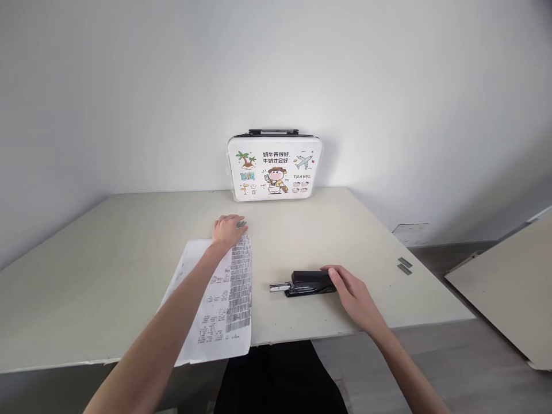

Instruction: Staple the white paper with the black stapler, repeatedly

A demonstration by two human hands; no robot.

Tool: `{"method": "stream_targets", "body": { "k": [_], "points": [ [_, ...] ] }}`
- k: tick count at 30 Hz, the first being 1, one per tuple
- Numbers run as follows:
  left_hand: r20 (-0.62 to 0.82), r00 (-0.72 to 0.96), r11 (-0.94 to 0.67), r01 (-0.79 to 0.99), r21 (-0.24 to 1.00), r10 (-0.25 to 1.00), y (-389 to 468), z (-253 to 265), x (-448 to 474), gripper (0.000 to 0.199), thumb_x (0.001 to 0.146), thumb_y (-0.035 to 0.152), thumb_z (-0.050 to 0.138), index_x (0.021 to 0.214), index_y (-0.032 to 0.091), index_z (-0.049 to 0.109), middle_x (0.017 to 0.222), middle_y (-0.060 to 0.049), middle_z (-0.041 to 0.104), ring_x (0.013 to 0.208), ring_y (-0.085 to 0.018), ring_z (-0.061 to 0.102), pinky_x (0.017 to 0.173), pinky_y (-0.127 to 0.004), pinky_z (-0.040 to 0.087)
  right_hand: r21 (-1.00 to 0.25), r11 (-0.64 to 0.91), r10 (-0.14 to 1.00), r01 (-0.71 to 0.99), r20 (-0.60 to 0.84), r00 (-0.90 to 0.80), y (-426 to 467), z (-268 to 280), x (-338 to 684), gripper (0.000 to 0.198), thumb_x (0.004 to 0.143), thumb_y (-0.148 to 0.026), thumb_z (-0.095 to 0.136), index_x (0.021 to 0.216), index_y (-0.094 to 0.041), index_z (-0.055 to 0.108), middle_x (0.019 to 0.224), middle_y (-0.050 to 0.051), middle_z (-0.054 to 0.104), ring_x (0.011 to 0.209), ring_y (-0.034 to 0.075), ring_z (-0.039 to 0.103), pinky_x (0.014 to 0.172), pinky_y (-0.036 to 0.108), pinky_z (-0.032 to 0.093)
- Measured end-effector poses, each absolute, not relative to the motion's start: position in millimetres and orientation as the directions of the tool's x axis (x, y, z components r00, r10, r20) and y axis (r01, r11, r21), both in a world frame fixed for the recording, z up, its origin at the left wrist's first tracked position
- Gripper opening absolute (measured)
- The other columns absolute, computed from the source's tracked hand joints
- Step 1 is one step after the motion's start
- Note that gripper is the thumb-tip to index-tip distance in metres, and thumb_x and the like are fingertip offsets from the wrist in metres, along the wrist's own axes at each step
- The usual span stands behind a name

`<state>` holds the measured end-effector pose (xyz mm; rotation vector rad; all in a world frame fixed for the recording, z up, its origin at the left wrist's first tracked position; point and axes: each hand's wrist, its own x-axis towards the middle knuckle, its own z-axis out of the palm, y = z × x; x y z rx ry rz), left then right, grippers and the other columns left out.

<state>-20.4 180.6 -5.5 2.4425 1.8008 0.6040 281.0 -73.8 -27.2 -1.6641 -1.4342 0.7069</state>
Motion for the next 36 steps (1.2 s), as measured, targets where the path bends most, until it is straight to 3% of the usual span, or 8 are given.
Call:
{"method": "stream_targets", "body": {
  "k": [5, 10, 16, 21, 25, 28, 31, 36],
  "points": [
    [0.303, 0.306, -0.381, 0.896, 0.227, 0.902, 180, -10, -14, 0.024, 0.095, 0.027, 0.062, 0.113, 0.027, 0.079, 0.107, -0.010, 0.080, 0.124, -0.033, 0.060, 0.108, -0.049, 0.042, -0.854, -0.024, 0.976, 0.519, 0.092, 0.195, -73, -28, 282, 0.053, 0.106, -0.062, 0.035, 0.124, -0.027, 0.070, 0.126, 0.005, 0.074, 0.112, 0.025, 0.068, 0.090, 0.033, 0.053],
    [0.306, 0.408, -0.476, 0.856, 0.199, 0.860, 170, -3, -17, 0.026, 0.095, 0.023, 0.063, 0.117, 0.028, 0.075, 0.104, -0.005, 0.081, 0.123, -0.031, 0.060, 0.107, -0.047, 0.042, -0.858, -0.035, 0.977, 0.513, 0.078, 0.198, -74, -28, 281, 0.053, 0.106, -0.064, 0.036, 0.126, -0.027, 0.069, 0.127, 0.005, 0.074, 0.112, 0.026, 0.067, 0.088, 0.034, 0.053],
    [0.294, 0.443, -0.509, 0.837, 0.203, 0.847, 166, 0, -19, 0.029, 0.097, 0.022, 0.055, 0.122, 0.026, 0.070, 0.104, -0.007, 0.080, 0.122, -0.031, 0.059, 0.105, -0.048, 0.045, -0.867, -0.035, 0.979, 0.498, 0.069, 0.190, -74, -27, 281, 0.054, 0.106, -0.064, 0.036, 0.126, -0.027, 0.069, 0.128, 0.006, 0.073, 0.112, 0.026, 0.066, 0.091, 0.035, 0.052],
    [0.295, 0.406, -0.478, 0.846, 0.237, 0.865, 165, -2, -17, 0.017, 0.094, 0.031, 0.064, 0.103, 0.025, 0.077, 0.110, -0.011, 0.075, 0.124, -0.035, 0.057, 0.107, -0.051, 0.043, -0.869, -0.037, 0.980, 0.494, 0.066, 0.189, -73, -30, 283, 0.055, 0.105, -0.065, 0.036, 0.126, -0.027, 0.069, 0.129, 0.007, 0.072, 0.113, 0.028, 0.066, 0.090, 0.036, 0.053],
    [0.311, 0.369, -0.458, 0.840, 0.291, 0.876, 163, 3, -13, 0.016, 0.094, 0.034, 0.066, 0.087, 0.023, 0.076, 0.117, -0.014, 0.071, 0.130, -0.038, 0.053, 0.109, -0.053, 0.041, -0.861, -0.033, 0.979, 0.507, 0.074, 0.189, -73, -30, 283, 0.055, 0.105, -0.066, 0.035, 0.124, -0.027, 0.070, 0.126, 0.007, 0.074, 0.111, 0.027, 0.067, 0.086, 0.034, 0.053],
    [0.297, 0.375, -0.468, 0.804, 0.366, 0.878, 156, 9, -8, 0.017, 0.097, 0.032, 0.059, 0.096, 0.022, 0.073, 0.112, -0.013, 0.073, 0.120, -0.034, 0.061, 0.103, -0.049, 0.047, -0.861, -0.037, 0.980, 0.508, 0.069, 0.189, -75, -28, 282, 0.055, 0.105, -0.066, 0.035, 0.125, -0.027, 0.069, 0.126, 0.006, 0.074, 0.110, 0.027, 0.067, 0.085, 0.034, 0.053],
    [0.263, 0.406, -0.484, 0.741, 0.466, 0.875, 137, 17, -3, 0.022, 0.102, 0.033, 0.049, 0.107, 0.021, 0.068, 0.105, -0.009, 0.076, 0.100, -0.026, 0.070, 0.088, -0.039, 0.055, -0.860, -0.037, 0.980, 0.509, 0.070, 0.189, -75, -27, 282, 0.055, 0.105, -0.065, 0.035, 0.124, -0.027, 0.069, 0.124, 0.006, 0.074, 0.109, 0.027, 0.067, 0.085, 0.034, 0.053],
    [0.218, 0.464, -0.495, 0.642, 0.585, 0.859, 82, 32, 1, 0.032, 0.106, 0.035, 0.036, 0.117, 0.022, 0.064, 0.089, -0.002, 0.075, 0.082, -0.018, 0.072, 0.076, -0.030, 0.056, -0.859, -0.022, 0.978, 0.512, 0.088, 0.190, -75, -25, 281, 0.054, 0.105, -0.065, 0.036, 0.122, -0.026, 0.070, 0.122, 0.007, 0.075, 0.108, 0.027, 0.068, 0.087, 0.034, 0.053]
  ]
}}
